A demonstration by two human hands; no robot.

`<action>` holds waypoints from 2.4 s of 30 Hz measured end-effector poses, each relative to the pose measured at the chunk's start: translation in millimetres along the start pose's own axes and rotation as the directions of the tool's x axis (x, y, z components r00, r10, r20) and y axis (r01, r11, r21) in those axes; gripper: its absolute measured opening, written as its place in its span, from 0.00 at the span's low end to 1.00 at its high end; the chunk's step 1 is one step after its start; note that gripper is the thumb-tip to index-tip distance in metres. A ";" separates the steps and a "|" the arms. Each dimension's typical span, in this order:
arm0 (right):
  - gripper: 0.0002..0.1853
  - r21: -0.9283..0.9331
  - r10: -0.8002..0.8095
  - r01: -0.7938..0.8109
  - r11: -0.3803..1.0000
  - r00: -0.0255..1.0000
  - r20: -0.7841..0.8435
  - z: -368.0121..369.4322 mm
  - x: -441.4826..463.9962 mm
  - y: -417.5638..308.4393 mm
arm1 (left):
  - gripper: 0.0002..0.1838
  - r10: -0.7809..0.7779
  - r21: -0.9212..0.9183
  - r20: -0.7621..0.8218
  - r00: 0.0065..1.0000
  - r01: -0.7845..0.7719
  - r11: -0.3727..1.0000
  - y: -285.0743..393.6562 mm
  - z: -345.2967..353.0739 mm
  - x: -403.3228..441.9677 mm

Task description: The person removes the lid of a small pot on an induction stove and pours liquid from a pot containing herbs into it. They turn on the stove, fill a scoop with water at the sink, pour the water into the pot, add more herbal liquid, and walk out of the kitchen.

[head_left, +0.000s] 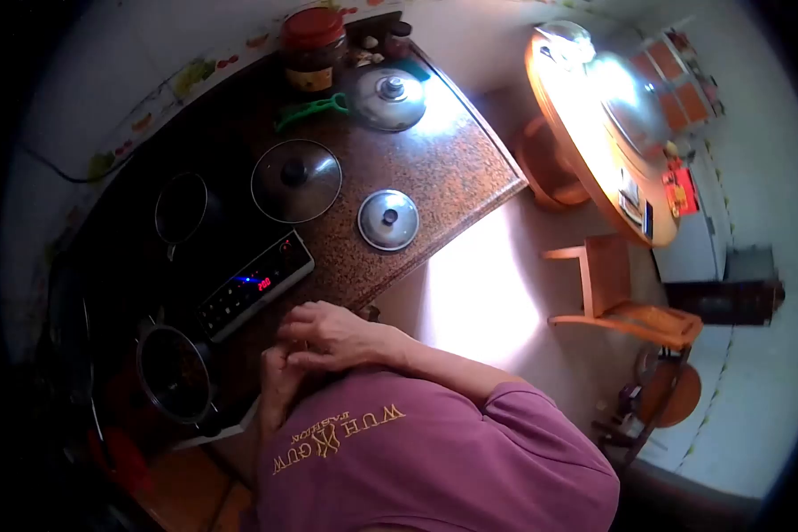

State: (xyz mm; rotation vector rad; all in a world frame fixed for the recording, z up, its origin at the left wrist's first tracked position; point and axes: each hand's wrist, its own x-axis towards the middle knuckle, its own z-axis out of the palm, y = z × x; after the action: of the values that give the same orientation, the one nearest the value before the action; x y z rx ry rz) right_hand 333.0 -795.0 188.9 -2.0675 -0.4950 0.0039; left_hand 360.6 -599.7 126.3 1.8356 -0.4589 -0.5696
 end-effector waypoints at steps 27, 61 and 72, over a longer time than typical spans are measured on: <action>0.25 -0.020 0.470 -0.470 0.883 0.881 0.045 6.6 -164.9 -98.8 | 0.19 -0.238 0.280 0.720 0.652 0.041 0.959 21.4 110.3 -77.6; 0.18 0.506 0.859 -0.811 0.294 -0.009 -0.513 -155.9 -655.2 71.7 | 0.18 -0.204 0.265 0.964 0.171 -0.668 0.696 234.3 576.3 86.0; 0.20 0.837 0.717 -0.456 -0.303 -0.688 -0.115 131.9 -715.9 118.3 | 0.14 -0.079 -0.107 0.979 -0.189 -0.801 0.589 255.5 685.0 163.0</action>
State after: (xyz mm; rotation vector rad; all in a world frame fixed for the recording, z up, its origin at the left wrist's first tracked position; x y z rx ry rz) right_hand -309.4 -987.3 -118.2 -1.0338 2.0938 0.0617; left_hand 81.3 -1294.2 151.5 1.1643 -2.5728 -1.3621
